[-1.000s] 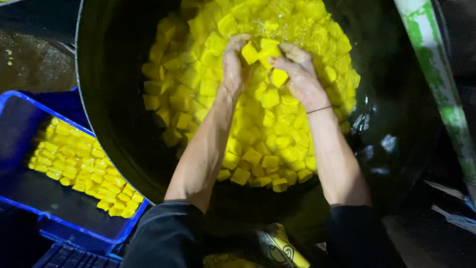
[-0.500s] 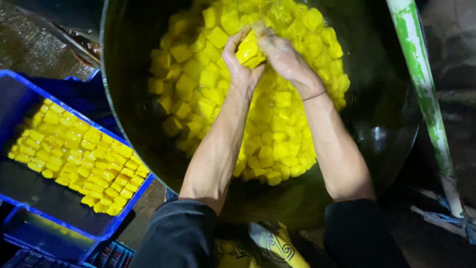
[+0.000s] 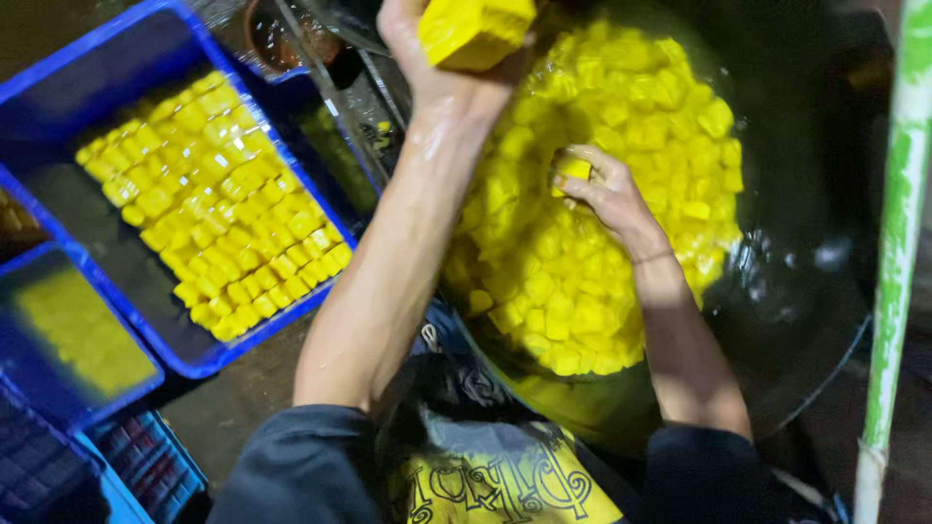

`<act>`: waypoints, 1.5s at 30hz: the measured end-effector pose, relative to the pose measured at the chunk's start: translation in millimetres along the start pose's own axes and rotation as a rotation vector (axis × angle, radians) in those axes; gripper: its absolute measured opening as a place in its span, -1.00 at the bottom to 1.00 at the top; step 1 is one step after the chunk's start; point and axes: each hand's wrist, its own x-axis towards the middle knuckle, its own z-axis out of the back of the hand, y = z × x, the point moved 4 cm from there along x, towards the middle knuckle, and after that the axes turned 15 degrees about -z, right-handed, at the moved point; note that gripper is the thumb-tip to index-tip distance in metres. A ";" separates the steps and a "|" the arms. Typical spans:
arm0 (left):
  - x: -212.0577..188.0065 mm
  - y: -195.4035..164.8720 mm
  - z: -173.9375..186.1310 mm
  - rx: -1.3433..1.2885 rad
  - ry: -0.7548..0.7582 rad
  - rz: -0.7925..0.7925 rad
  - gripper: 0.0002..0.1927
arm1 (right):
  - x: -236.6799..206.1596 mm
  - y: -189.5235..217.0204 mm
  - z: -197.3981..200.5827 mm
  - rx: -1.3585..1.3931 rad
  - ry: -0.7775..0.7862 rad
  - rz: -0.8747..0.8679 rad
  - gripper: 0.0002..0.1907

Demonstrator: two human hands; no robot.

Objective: The person washes yellow blocks in a large water-filled basin, rubbing and rinsing each block by hand before placing it into a blue plastic crate. They repeatedly reach into the basin, handle one block at a time, and arrange the washed blocks in the crate.

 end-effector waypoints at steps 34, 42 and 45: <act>-303.9 -479.7 217.1 2.772 -0.216 0.527 -0.31 | 155.9 -124.5 -650.3 -1.414 0.026 0.072 -0.07; -297.0 -486.2 220.6 2.564 -0.467 0.532 -0.08 | 177.5 -100.6 -570.2 -0.567 0.493 -0.167 -0.31; -269.8 -494.9 232.8 2.562 -0.461 0.718 -0.01 | 145.0 -75.7 -517.9 -0.554 0.405 -0.274 -0.34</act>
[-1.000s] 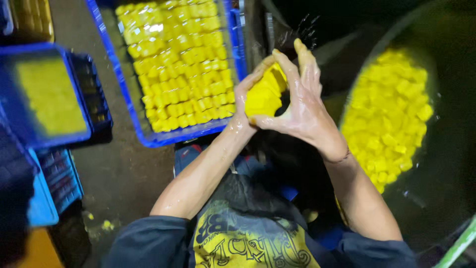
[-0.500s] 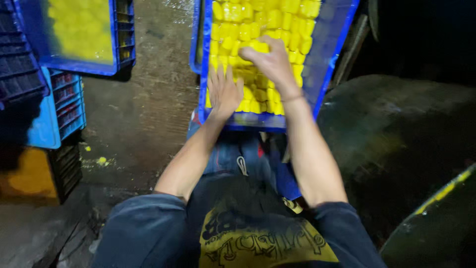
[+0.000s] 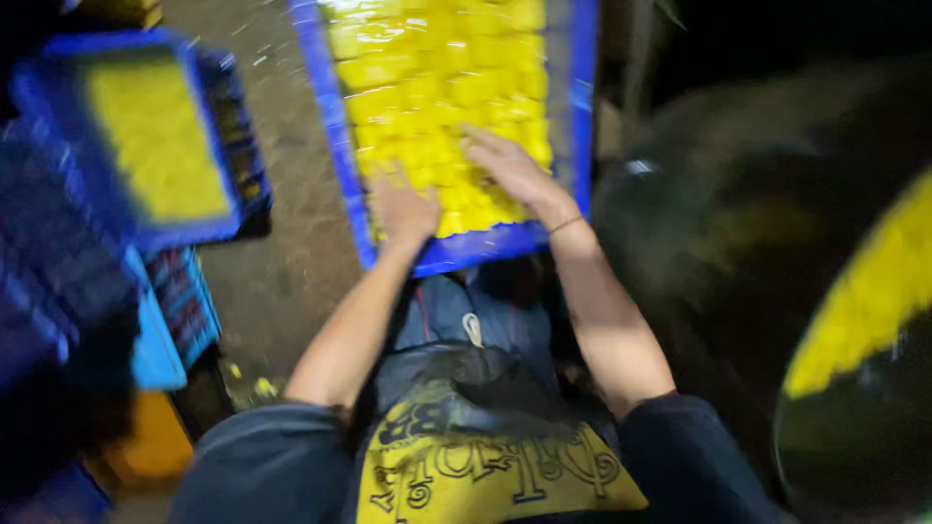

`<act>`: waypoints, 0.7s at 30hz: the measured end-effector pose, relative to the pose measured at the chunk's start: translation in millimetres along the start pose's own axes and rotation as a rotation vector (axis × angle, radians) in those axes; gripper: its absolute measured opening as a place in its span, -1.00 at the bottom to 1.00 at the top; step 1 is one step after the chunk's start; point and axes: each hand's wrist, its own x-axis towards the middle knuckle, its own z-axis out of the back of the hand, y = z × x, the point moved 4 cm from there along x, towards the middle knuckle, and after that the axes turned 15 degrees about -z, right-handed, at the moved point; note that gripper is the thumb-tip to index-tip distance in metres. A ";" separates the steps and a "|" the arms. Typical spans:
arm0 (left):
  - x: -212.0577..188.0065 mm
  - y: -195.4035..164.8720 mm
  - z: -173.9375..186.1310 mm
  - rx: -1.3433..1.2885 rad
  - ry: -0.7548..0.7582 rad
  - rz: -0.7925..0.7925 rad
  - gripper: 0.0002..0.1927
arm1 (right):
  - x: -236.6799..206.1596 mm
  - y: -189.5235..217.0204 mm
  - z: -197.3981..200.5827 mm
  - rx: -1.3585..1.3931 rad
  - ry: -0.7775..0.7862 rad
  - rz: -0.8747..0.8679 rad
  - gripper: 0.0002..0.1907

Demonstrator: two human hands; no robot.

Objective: The person washes yellow blocks in a large water-filled basin, rubbing and rinsing each block by hand before placing it into a blue plastic crate. They repeatedly reach into the basin, handle one block at a time, and arrange the washed blocks in the crate.

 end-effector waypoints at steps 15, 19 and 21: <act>-155.7 -572.4 -29.3 -0.303 0.485 -1.489 -0.67 | -420.9 -264.6 273.5 -0.161 -1.132 0.093 -0.66; -157.7 -588.3 -174.8 0.391 0.640 -1.606 -0.81 | -346.3 -386.8 309.4 -0.580 -1.069 0.126 -0.63; -149.3 -566.7 -234.1 0.581 0.732 -1.446 -0.78 | -309.2 -423.5 312.3 -0.631 -0.992 0.040 -0.82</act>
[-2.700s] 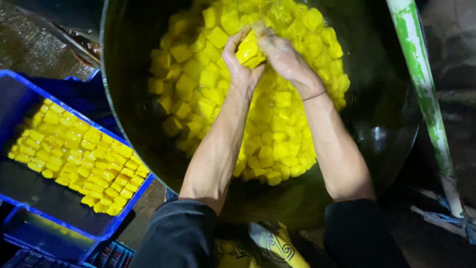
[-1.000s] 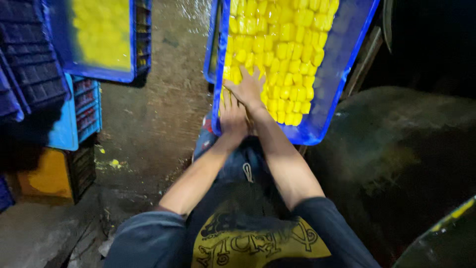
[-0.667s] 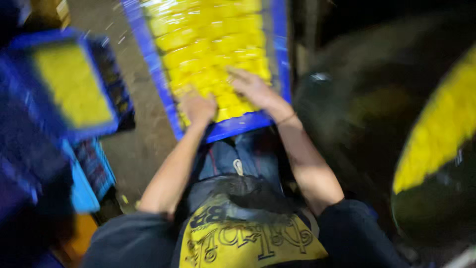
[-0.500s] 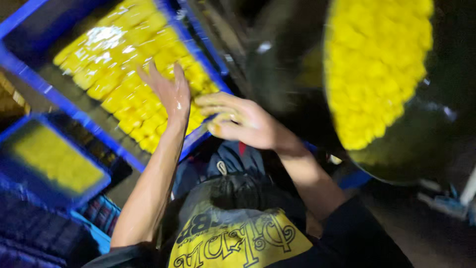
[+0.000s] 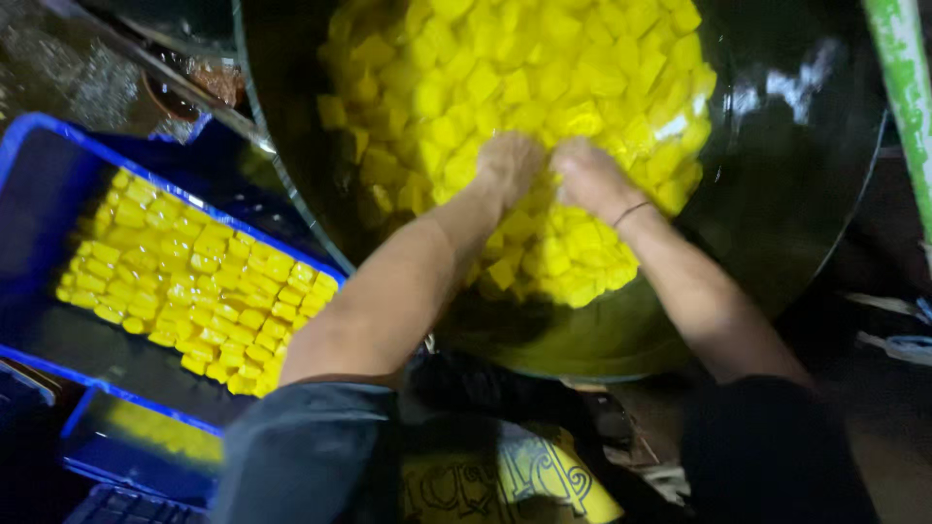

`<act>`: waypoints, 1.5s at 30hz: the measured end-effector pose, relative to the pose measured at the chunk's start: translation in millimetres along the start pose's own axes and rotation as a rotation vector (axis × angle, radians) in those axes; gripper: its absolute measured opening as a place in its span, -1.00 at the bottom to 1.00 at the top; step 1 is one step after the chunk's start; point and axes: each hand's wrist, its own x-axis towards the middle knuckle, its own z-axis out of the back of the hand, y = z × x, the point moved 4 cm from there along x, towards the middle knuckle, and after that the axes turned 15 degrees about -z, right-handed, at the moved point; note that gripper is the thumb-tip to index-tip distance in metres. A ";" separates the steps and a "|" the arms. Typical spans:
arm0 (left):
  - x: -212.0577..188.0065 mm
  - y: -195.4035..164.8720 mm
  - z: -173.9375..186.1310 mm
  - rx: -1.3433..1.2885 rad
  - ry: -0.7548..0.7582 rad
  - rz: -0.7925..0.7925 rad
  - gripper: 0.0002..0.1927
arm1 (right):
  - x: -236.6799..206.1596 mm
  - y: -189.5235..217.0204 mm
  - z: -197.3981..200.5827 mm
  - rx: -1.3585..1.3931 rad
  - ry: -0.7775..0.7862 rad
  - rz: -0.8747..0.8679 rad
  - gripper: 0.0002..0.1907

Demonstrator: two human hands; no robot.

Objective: The person washes yellow blocks in a large water-filled basin, rubbing and rinsing each block by hand before placing it into a blue plastic crate. They repeatedly reach into the basin, handle one block at a time, and arrange the washed blocks in the crate.

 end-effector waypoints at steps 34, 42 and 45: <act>39.4 103.4 53.8 -1.950 -1.033 0.047 -0.57 | 124.6 -23.3 100.6 1.347 0.217 -0.379 -0.59; 81.8 75.0 55.5 -2.351 -1.410 0.006 -0.66 | 121.4 11.5 126.5 0.994 -0.075 -0.198 -0.70; 89.1 71.9 60.2 -2.386 -1.472 -0.044 -0.69 | 120.4 23.8 135.0 0.847 -0.196 -0.105 -0.57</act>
